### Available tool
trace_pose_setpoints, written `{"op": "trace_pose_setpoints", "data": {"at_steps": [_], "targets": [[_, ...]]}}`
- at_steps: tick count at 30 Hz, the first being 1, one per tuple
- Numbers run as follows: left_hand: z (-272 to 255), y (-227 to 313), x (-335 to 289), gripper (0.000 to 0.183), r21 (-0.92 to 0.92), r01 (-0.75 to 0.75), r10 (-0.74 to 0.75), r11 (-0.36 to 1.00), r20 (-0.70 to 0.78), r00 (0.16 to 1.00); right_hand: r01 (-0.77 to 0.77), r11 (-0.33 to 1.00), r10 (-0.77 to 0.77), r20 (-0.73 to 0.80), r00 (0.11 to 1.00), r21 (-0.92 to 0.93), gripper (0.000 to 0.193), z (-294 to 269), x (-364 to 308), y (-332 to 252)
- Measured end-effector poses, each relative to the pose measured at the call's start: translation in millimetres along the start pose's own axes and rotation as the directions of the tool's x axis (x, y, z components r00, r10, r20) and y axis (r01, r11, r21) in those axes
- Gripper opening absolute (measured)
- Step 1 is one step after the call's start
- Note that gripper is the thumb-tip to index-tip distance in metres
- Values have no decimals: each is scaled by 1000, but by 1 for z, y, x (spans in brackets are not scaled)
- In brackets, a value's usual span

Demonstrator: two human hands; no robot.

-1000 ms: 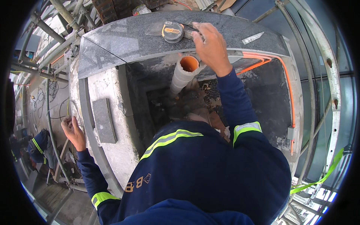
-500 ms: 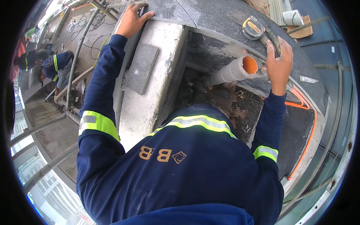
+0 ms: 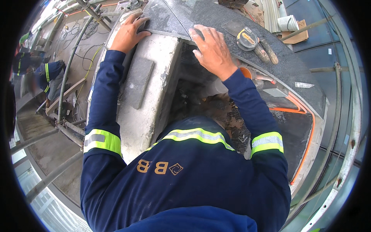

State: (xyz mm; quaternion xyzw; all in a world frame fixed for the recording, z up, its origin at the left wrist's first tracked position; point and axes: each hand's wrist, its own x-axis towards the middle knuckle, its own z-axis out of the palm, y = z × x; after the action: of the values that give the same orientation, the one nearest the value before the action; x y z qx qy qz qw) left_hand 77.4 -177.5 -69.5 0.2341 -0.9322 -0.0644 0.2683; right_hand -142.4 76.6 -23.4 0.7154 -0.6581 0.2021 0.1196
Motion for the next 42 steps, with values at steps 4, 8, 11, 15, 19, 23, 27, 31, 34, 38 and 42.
{"op": "trace_pose_setpoints", "data": {"at_steps": [4,8,11,15,19,23,27,31,34,38,42], "targets": [[-1,-12,-6,54,-7,36,-36,999,-3,999,164,974,-157,57,986,-157,65,39,16,24],[1,-7,-8,52,11,35,-36,999,31,999,183,942,-187,12,982,-282,55,56,22,27],[4,-4,-9,53,67,46,-49,997,48,998,241,883,-247,37,968,-403,50,62,27,30],[4,-6,-13,52,112,-21,17,994,34,999,195,918,-179,78,981,-346,47,54,41,20],[8,-6,-13,52,92,-18,17,996,8,1000,182,873,-128,149,981,-452,49,60,51,16],[11,-6,-12,54,92,0,-2,996,19,1000,244,819,-89,305,948,-520,50,65,62,13],[8,-2,-12,53,129,6,-13,992,48,999,330,780,-125,385,915,-532,50,66,66,17],[8,1,-12,52,143,26,-36,989,66,997,387,788,-162,446,880,-478,48,65,72,21],[7,3,-11,51,126,50,-60,991,77,995,440,751,-189,477,858,-493,45,55,76,14],[12,-1,-11,44,63,21,-22,998,15,1000,301,847,-53,495,867,-438,61,40,77,3],[22,-10,-10,53,-1,40,-40,999,13,999,221,870,-18,419,908,-442,77,42,81,3]]}}
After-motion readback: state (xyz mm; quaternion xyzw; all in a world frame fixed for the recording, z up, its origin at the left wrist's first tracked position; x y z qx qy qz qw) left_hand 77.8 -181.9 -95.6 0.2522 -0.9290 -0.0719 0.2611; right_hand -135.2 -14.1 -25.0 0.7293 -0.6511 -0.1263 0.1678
